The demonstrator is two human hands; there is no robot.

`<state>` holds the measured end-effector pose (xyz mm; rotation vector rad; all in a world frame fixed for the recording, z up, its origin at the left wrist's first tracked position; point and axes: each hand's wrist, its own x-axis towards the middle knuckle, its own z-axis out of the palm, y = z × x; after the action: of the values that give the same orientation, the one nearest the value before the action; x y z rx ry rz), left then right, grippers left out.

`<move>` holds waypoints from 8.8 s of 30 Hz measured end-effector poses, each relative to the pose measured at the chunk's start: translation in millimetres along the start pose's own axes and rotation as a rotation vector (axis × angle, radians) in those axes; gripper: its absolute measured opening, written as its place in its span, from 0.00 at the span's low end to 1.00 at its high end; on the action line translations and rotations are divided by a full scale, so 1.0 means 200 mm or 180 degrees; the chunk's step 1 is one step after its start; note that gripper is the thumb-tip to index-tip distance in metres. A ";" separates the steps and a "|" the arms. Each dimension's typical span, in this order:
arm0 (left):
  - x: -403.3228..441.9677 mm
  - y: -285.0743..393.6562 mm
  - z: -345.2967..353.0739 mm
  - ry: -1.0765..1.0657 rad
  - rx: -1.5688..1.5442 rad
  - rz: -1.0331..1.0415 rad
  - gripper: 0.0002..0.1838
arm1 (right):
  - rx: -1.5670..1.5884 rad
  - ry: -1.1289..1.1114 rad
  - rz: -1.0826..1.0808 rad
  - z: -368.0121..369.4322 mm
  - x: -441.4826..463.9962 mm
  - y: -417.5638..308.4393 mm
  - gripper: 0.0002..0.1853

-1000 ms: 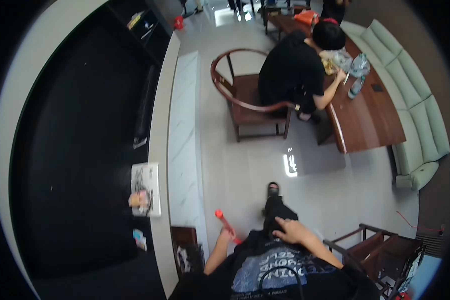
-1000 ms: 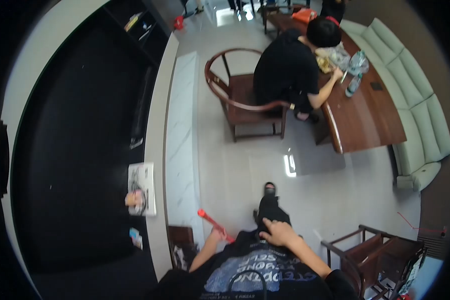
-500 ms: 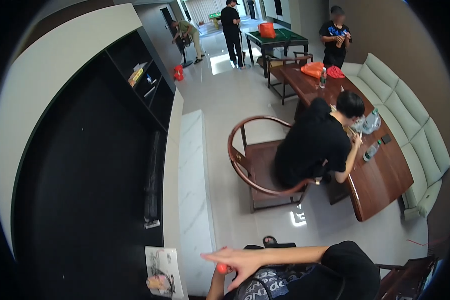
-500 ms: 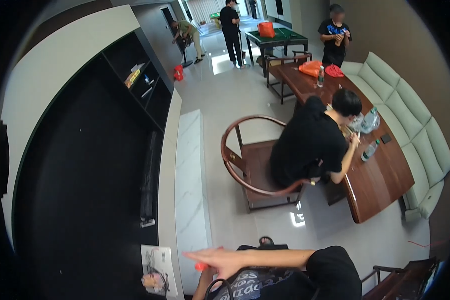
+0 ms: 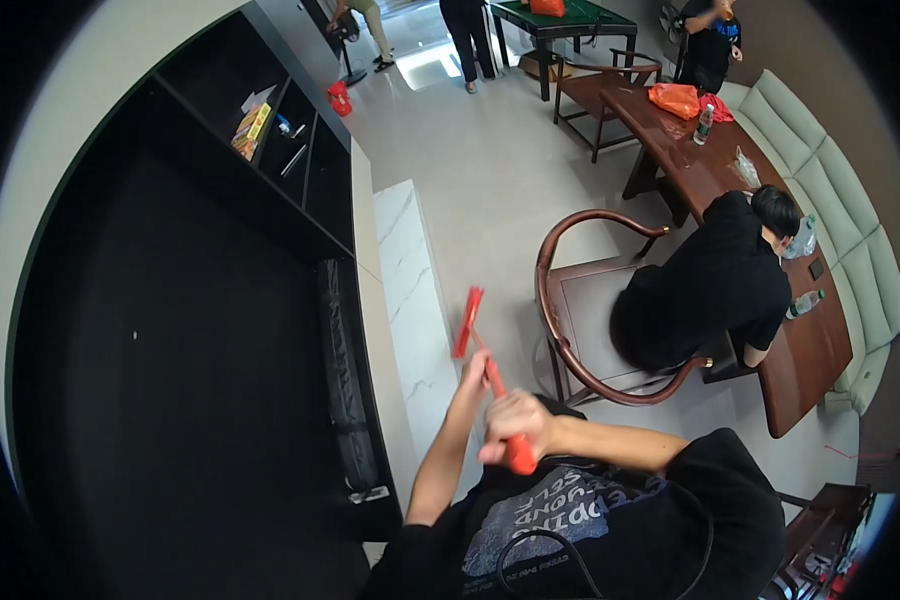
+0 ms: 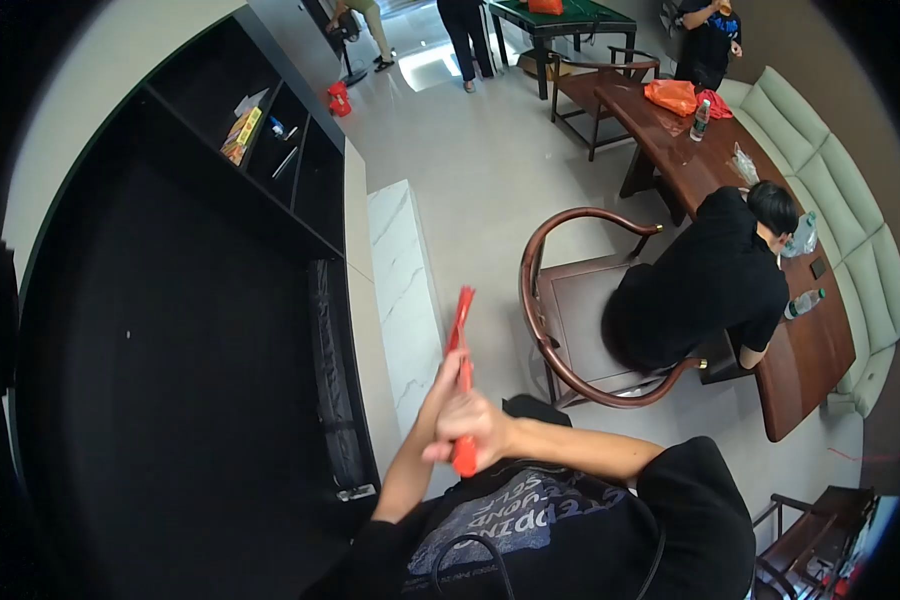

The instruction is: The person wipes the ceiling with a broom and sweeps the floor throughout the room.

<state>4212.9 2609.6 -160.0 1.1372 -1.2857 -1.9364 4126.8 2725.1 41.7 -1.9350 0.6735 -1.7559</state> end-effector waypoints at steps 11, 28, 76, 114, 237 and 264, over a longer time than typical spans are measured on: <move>1.44 0.28 -0.29 -0.0481 -0.0142 -0.1380 0.19 | -0.1322 0.1409 0.2028 -0.60 0.21 1.51 0.15; 2.95 0.85 -0.57 -0.0013 -0.0404 -0.2047 0.23 | -0.0847 0.3097 0.1511 -1.56 1.59 2.76 0.22; 8.68 2.37 0.16 0.2840 -0.2607 -0.1810 0.07 | 0.1304 -0.1829 0.2640 -5.04 4.42 6.04 0.17; 9.33 2.48 -0.29 0.3378 -0.2982 -0.2548 0.10 | 0.0759 -0.2556 0.4261 -5.11 4.97 7.10 0.24; 11.71 3.77 -1.07 -0.2084 0.1225 -0.3857 0.15 | -0.1347 0.3041 0.2383 -4.19 6.09 8.96 0.16; 9.69 3.15 -0.57 -0.3279 0.3344 -0.4133 0.13 | -0.3023 0.5865 0.2497 -3.03 5.51 7.86 0.21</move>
<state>3350.1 763.6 -275.8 1.8030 -2.7898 -3.0825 3509.2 809.6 -7.9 0.5325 2.5673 -2.2317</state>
